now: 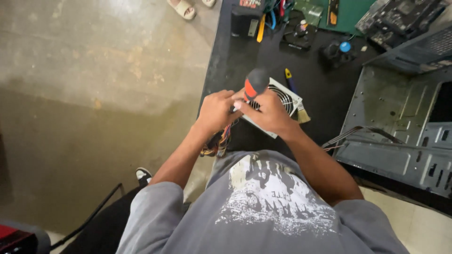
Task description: Cleaning a computer power supply unit using a brush and a screwdriver to remove dust from the casing and fan.
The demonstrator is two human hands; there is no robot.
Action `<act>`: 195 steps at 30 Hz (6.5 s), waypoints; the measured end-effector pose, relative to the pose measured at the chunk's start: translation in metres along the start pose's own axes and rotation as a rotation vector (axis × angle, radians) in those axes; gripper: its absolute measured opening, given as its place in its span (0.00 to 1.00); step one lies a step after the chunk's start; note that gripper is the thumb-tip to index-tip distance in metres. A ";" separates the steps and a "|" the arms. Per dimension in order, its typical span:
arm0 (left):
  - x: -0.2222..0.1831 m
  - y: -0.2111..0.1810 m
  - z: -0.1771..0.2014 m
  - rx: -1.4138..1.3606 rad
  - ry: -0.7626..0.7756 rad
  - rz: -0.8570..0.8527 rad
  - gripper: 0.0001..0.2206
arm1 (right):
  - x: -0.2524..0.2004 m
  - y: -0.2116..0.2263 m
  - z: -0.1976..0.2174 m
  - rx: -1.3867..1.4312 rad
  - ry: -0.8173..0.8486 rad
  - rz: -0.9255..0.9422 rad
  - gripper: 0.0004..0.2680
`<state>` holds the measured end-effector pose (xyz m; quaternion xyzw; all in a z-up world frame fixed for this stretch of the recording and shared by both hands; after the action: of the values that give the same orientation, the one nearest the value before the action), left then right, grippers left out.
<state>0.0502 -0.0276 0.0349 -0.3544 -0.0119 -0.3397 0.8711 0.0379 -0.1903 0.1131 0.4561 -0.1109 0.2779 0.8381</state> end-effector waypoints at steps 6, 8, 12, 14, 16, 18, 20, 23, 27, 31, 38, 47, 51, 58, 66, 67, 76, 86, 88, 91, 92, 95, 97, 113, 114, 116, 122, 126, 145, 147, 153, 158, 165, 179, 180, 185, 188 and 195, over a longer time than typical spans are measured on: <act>-0.006 0.010 -0.012 -0.177 0.142 0.046 0.07 | 0.001 0.003 0.003 0.019 0.027 -0.025 0.04; -0.011 0.020 -0.016 -0.106 0.121 0.065 0.07 | -0.001 0.001 0.002 -0.006 0.022 -0.041 0.06; -0.007 0.015 -0.017 -0.049 0.056 0.071 0.13 | -0.007 -0.012 -0.007 -0.025 0.020 0.013 0.05; -0.006 0.018 -0.023 -0.046 0.104 0.072 0.13 | -0.002 -0.004 -0.003 -0.066 0.041 0.016 0.04; -0.010 0.019 -0.024 -0.050 0.109 0.096 0.12 | -0.002 0.000 0.001 -0.120 0.041 0.004 0.04; -0.012 0.023 -0.027 -0.056 0.115 0.122 0.12 | -0.003 0.002 0.004 -0.172 0.043 -0.010 0.05; -0.012 0.028 -0.032 0.038 0.142 0.114 0.13 | -0.005 0.000 0.003 -0.208 0.080 -0.027 0.05; -0.019 0.047 -0.054 0.130 0.161 0.169 0.08 | -0.001 0.008 0.003 -0.352 0.129 -0.105 0.04; -0.024 0.051 -0.063 0.105 0.182 0.157 0.06 | -0.005 0.004 0.003 -0.361 0.202 -0.203 0.08; -0.015 0.037 -0.049 0.128 0.214 0.150 0.05 | 0.005 0.014 0.018 -0.351 0.242 -0.201 0.09; 0.004 0.032 -0.054 0.235 0.333 0.133 0.01 | -0.005 0.003 0.048 -0.203 0.165 -0.297 0.09; 0.012 0.040 -0.080 0.288 0.367 0.141 0.04 | -0.048 -0.042 0.080 -0.198 0.019 -0.413 0.14; 0.011 0.039 -0.075 0.251 0.362 0.150 0.08 | -0.058 -0.046 0.099 -0.169 -0.072 -0.481 0.16; 0.010 0.032 -0.071 0.258 0.442 0.133 0.11 | -0.069 -0.056 0.103 -0.094 -0.122 -0.613 0.18; 0.022 0.045 -0.104 0.363 0.585 0.104 0.08 | -0.068 -0.049 0.088 -0.071 -0.053 -0.653 0.18; 0.021 0.040 -0.103 0.385 0.595 0.091 0.08 | -0.071 -0.050 0.087 -0.078 -0.048 -0.669 0.18; 0.027 0.032 -0.089 0.367 0.606 0.121 0.10 | -0.074 -0.053 0.084 -0.057 -0.058 -0.701 0.18; 0.065 -0.039 -0.013 -0.429 0.242 0.294 0.11 | -0.103 -0.084 0.065 0.227 -0.376 -0.880 0.11; 0.071 -0.056 -0.019 -0.452 0.183 0.216 0.10 | -0.102 -0.085 0.049 0.290 -0.385 -0.898 0.09; 0.074 -0.081 -0.017 -0.398 0.081 0.060 0.07 | -0.101 -0.080 0.030 0.423 -0.388 -0.939 0.07; 0.075 -0.091 -0.014 -0.323 0.041 -0.023 0.05 | -0.100 -0.077 0.024 0.490 -0.388 -0.964 0.07; 0.069 -0.095 -0.009 -0.158 -0.014 -0.124 0.07 | -0.105 -0.084 0.021 0.614 -0.373 -0.946 0.06; 0.068 -0.098 -0.003 -0.154 -0.020 -0.143 0.06 | -0.107 -0.088 0.023 0.646 -0.344 -0.930 0.05; 0.084 -0.098 -0.021 -0.195 -0.379 -0.290 0.02 | -0.100 -0.100 0.031 0.766 -0.536 -0.985 0.06; 0.087 -0.094 -0.023 -0.195 -0.378 -0.287 0.02 | -0.100 -0.104 0.032 0.767 -0.535 -0.988 0.06; 0.093 -0.088 -0.027 -0.189 -0.329 -0.330 0.04 | -0.099 -0.113 0.034 0.755 -0.514 -0.998 0.05; 0.095 -0.087 -0.027 -0.124 -0.237 -0.364 0.05 | -0.096 -0.110 0.033 0.714 -0.497 -1.055 0.07; 0.096 -0.078 -0.033 -0.093 -0.256 -0.344 0.06 | -0.088 -0.103 0.034 0.745 -0.474 -1.081 0.07; 0.110 -0.079 0.003 -0.209 -0.125 -0.264 0.06 | -0.084 -0.106 0.023 0.887 -0.280 -1.033 0.03; 0.110 -0.077 0.005 -0.201 -0.154 -0.271 0.05 | -0.079 -0.111 0.021 0.936 -0.293 -1.020 0.02; 0.110 -0.079 0.019 -0.308 -0.131 -0.280 0.04 | -0.078 -0.110 0.024 0.996 -0.289 -0.963 0.05; 0.116 -0.083 0.026 -0.346 -0.103 -0.305 0.04 | -0.083 -0.121 0.026 0.925 -0.304 -0.943 0.06; 0.122 -0.070 0.024 -0.429 -0.101 -0.246 0.04 | -0.070 -0.112 0.038 0.871 -0.294 -0.932 0.07; 0.302 0.120 0.088 -0.017 0.069 0.148 0.09 | -0.093 -0.103 0.056 0.677 -0.238 -1.010 0.04; 0.308 0.129 0.081 -0.015 0.076 0.149 0.09 | -0.095 -0.102 0.057 0.682 -0.242 -1.014 0.04; 0.328 0.152 0.058 0.048 0.220 0.390 0.08 | -0.104 -0.103 0.062 0.664 -0.247 -1.079 0.04; 0.338 0.167 0.045 0.104 0.235 0.368 0.09 | -0.107 -0.110 0.061 0.679 -0.280 -1.082 0.04; 0.343 0.166 0.038 0.238 0.281 0.363 0.07 | -0.106 -0.110 0.067 0.622 -0.288 -1.125 0.04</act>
<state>0.4218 -0.1182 0.0520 -0.1952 0.1332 -0.2198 0.9465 0.0182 -0.3313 0.0266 0.6981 0.1186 -0.2472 0.6614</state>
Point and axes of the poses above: each hand's wrist, its own x-axis towards the middle knuckle, its own z-axis out of the back of the hand, y = z × x, the point moved 5 cm from there along x, towards the middle knuckle, and after that the axes turned 15 degrees about -x, right-handed, at the moved point
